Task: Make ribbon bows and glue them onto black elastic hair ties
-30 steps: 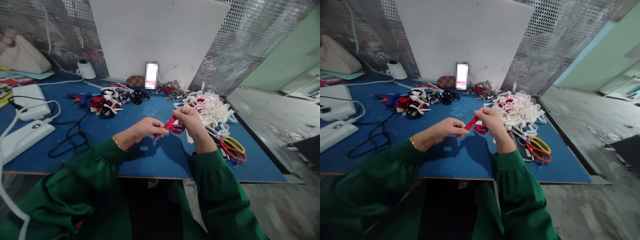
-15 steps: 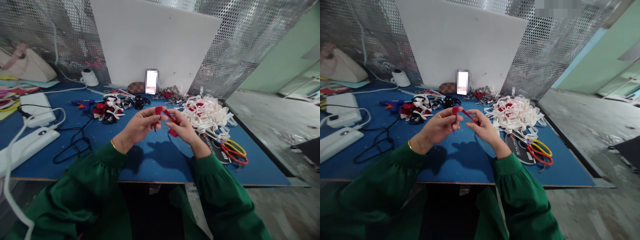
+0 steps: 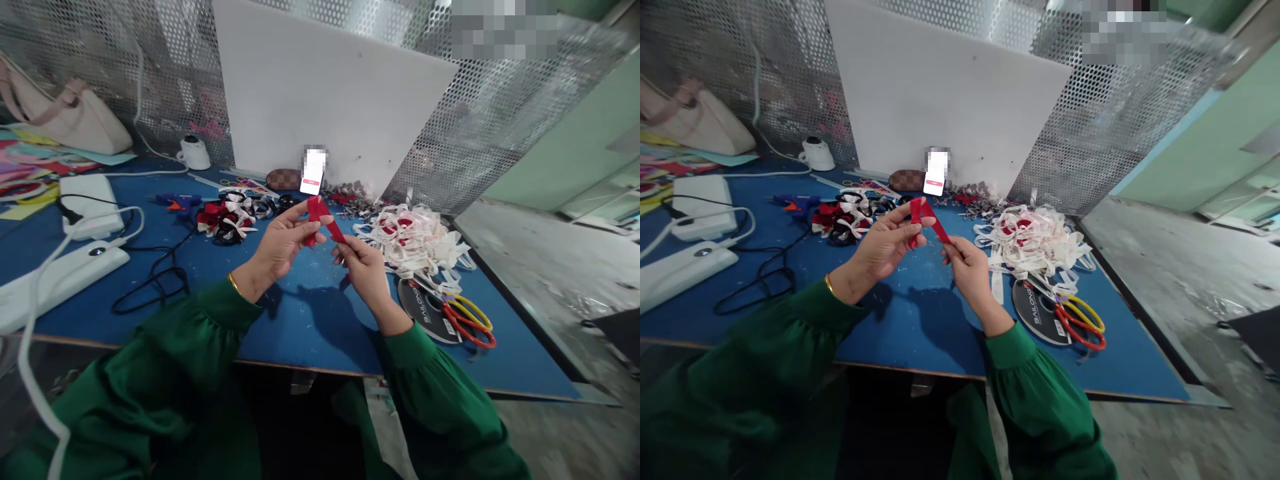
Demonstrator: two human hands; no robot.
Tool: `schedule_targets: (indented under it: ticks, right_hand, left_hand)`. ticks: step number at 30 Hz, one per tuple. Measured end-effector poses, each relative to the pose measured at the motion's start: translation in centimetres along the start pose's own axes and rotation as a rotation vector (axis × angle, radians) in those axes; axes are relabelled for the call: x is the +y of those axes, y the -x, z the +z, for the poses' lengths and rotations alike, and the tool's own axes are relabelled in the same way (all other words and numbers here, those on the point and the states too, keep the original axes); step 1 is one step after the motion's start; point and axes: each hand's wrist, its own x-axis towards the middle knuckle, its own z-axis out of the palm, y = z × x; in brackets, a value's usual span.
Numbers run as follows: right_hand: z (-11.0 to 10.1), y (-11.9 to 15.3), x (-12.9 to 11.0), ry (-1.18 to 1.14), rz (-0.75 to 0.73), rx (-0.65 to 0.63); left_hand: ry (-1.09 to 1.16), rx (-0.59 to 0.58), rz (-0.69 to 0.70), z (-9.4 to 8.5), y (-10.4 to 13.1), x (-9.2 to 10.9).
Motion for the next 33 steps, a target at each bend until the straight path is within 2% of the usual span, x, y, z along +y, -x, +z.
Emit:
schedule_targets:
  ticks: [4,8,11,16,22,26,29,33]
  right_hand:
    - [0.7,0.2,0.4,-0.117,0.101,-0.016]
    - [1.1,0.5,0.7,-0.176,0.16,-0.067]
    - [1.1,0.6,0.6,-0.097,0.11,-0.136]
    - [1.1,0.9,0.5,0.063,0.038,-0.151]
    - [1.1,0.9,0.9,0.106,0.054,-0.167]
    - [0.8,0.6,1.2,0.238,0.083,-0.171]
    - [0.6,0.4,1.5,0.322,0.104,-0.153]
    - [0.2,0.1,1.8,0.286,0.159,-0.132]
  left_hand:
    - [-0.01,0.078,0.043,-0.1,-0.2,0.1]
    - [-0.011,0.095,0.055,-0.3,-0.3,0.2]
    - [0.002,0.1,0.04,-0.4,-0.4,0.1]
    - [0.072,0.103,-0.034,-0.5,-0.4,0.0]
    - [0.258,0.099,-0.14,-0.4,-0.2,0.5]
    - [0.351,0.082,-0.193,0.0,0.0,1.1]
    - [0.283,-0.006,-0.176,0.1,0.2,1.1]
    - [0.04,-0.072,-0.079,0.0,0.2,0.5]
